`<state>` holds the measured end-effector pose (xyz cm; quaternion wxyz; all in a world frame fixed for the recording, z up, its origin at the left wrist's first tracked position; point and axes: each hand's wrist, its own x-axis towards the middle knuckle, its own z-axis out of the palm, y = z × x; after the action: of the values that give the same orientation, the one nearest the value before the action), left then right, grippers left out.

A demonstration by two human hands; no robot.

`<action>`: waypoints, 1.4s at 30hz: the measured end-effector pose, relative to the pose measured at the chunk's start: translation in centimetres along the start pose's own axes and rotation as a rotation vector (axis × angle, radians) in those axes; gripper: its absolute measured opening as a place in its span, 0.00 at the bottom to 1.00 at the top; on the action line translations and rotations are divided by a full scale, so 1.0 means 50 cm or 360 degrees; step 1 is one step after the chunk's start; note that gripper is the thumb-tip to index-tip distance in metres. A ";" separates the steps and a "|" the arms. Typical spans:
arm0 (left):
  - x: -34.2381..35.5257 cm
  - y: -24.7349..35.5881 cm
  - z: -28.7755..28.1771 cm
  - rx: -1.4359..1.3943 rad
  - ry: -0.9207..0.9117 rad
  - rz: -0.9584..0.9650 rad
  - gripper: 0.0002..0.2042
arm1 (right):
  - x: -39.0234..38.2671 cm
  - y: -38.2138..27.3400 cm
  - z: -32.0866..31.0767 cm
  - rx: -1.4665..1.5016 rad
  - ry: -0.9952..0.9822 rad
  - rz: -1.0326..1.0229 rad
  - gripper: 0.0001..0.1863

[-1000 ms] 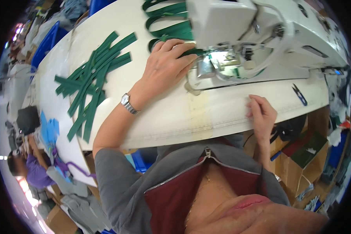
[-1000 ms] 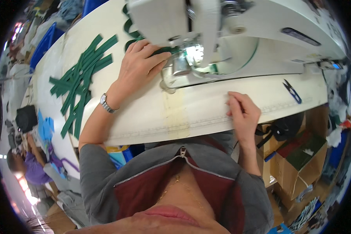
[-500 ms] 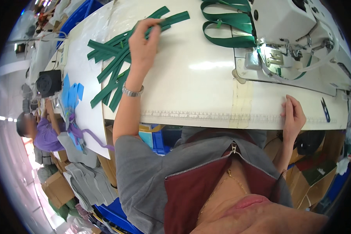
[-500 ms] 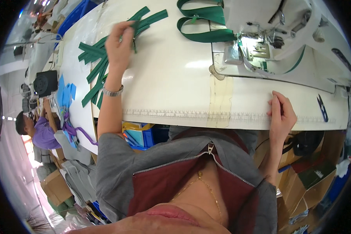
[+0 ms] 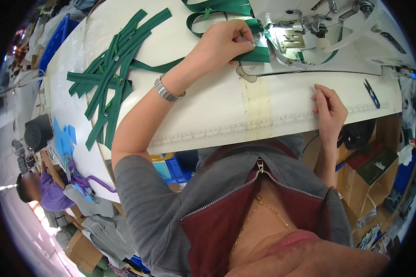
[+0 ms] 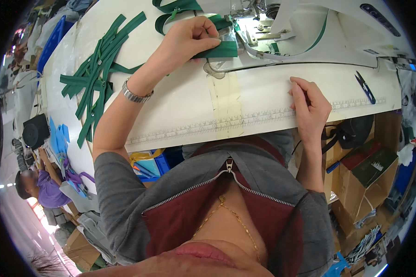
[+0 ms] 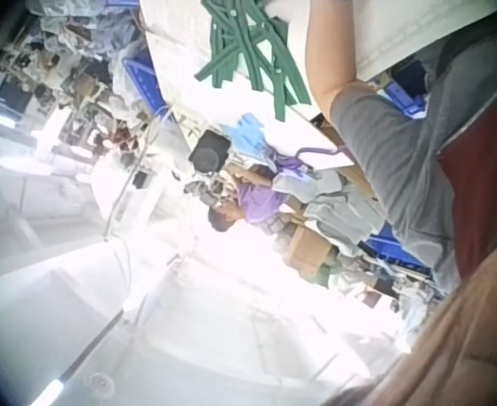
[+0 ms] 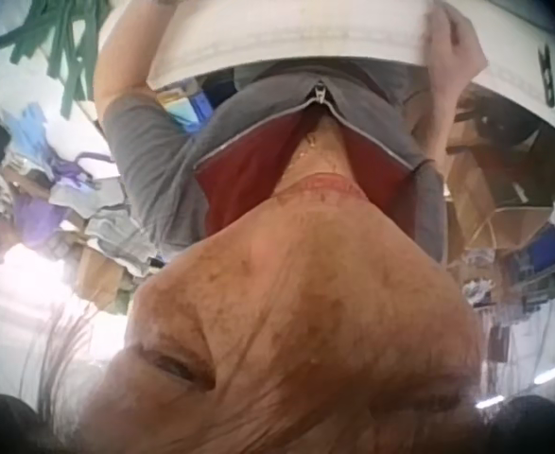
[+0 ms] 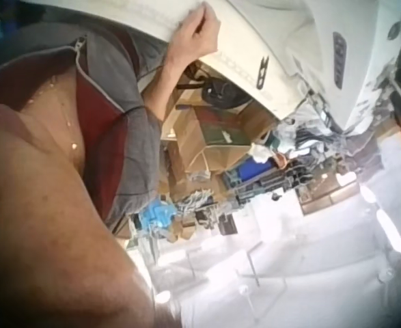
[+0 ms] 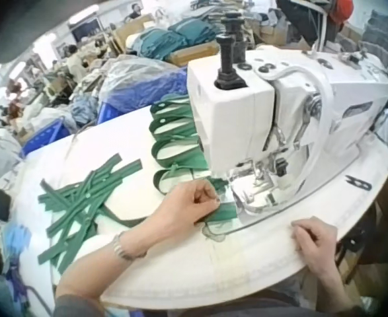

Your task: Sewing green strips of material using an industrial sewing machine at a workshop station.

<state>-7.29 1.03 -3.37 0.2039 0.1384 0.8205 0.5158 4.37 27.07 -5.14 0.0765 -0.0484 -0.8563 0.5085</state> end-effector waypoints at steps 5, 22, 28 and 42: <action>0.040 0.006 0.008 0.0307 0.0032 -0.0063 0.09 | -0.002 0.005 -0.004 0.0014 -0.0054 0.0059 0.08; 0.049 0.024 0.008 0.0310 0.0222 0.0000 0.09 | 0.003 0.001 -0.008 0.0103 -0.0090 0.0059 0.07; 0.049 0.020 0.014 0.0383 0.0266 0.0026 0.08 | 0.001 -0.001 -0.007 0.0115 -0.0082 0.0047 0.08; 0.065 0.002 0.018 0.0357 0.0260 0.0137 0.10 | 0.001 0.001 -0.009 0.0152 -0.0094 0.0000 0.08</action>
<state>-9.72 3.20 -4.28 0.0975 0.1530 0.8801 0.4388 4.43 27.49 -4.96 0.0534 -0.0295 -0.8329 0.5501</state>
